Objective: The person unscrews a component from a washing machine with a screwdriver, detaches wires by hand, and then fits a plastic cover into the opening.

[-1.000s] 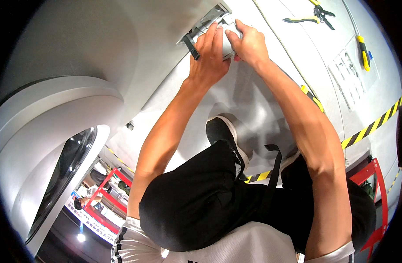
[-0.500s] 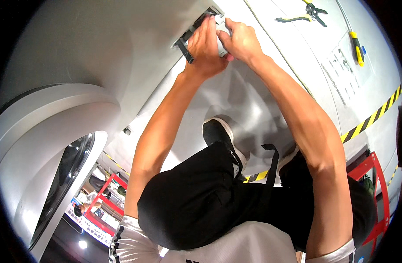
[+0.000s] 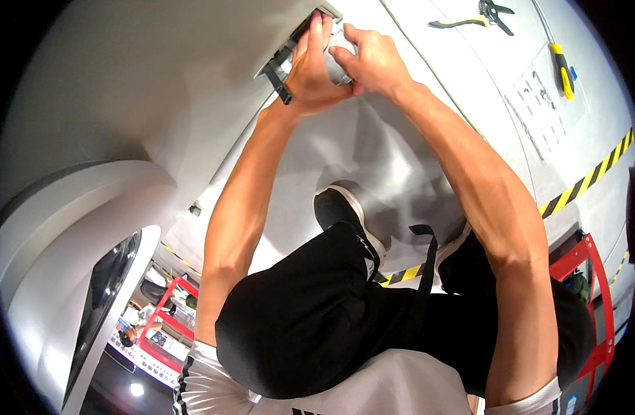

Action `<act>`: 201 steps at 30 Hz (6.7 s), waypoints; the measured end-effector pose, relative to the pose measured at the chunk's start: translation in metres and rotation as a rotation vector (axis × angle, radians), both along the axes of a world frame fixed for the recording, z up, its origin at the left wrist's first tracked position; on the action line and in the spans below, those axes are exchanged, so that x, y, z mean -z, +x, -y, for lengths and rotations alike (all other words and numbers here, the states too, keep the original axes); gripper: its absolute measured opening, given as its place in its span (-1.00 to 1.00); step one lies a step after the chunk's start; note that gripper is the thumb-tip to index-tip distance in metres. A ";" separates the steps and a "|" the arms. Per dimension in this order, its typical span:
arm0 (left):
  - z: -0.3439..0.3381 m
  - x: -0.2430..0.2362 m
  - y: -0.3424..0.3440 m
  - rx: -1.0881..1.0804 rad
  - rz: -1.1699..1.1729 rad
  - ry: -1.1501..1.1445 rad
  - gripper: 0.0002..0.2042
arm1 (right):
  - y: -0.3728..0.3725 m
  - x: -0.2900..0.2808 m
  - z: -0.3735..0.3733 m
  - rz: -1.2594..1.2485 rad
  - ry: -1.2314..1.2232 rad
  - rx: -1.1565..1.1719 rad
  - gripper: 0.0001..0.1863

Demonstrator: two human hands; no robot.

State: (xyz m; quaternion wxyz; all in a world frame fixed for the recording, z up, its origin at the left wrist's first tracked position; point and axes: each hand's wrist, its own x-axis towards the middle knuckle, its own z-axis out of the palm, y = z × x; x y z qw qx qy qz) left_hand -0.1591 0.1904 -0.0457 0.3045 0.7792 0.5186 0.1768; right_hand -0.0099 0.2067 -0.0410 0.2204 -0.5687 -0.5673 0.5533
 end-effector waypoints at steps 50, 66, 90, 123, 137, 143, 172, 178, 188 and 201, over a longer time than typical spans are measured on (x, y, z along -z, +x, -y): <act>-0.005 -0.015 0.013 -0.375 0.713 -0.499 -0.44 | 0.010 -0.011 -0.013 -0.063 -0.196 -0.157 -0.53; -0.008 -0.014 0.017 -0.370 0.571 -0.301 -0.49 | 0.017 -0.014 -0.029 0.000 -0.230 -0.285 -0.69; 0.048 -0.022 0.007 -0.077 -0.148 -0.021 -0.34 | 0.009 0.007 -0.021 -0.113 -0.306 -0.054 -0.38; 0.105 -0.079 -0.003 -0.391 0.052 0.379 -0.70 | -0.010 -0.038 -0.005 -0.618 -0.598 0.184 -0.67; 0.082 -0.089 -0.014 -0.332 0.062 0.385 -0.79 | -0.019 -0.049 0.003 -0.597 -0.603 0.158 -0.63; 0.046 -0.094 -0.015 -0.269 0.031 0.461 -0.89 | -0.016 -0.044 0.012 -0.683 -0.602 0.166 -0.65; 0.043 -0.067 0.009 -0.342 -0.069 0.359 -0.67 | -0.009 -0.037 0.017 -0.600 -0.543 0.132 -0.76; 0.043 -0.063 0.004 -0.161 -0.204 0.376 -0.56 | -0.010 -0.034 0.018 -0.600 -0.536 0.138 -0.76; 0.031 -0.065 0.015 -0.354 -0.142 -0.042 -0.51 | -0.005 -0.035 0.020 -0.572 -0.490 0.116 -0.71; -0.003 -0.047 0.015 -0.790 0.114 -0.409 -0.41 | 0.000 -0.043 0.018 -0.612 -0.564 0.234 -0.60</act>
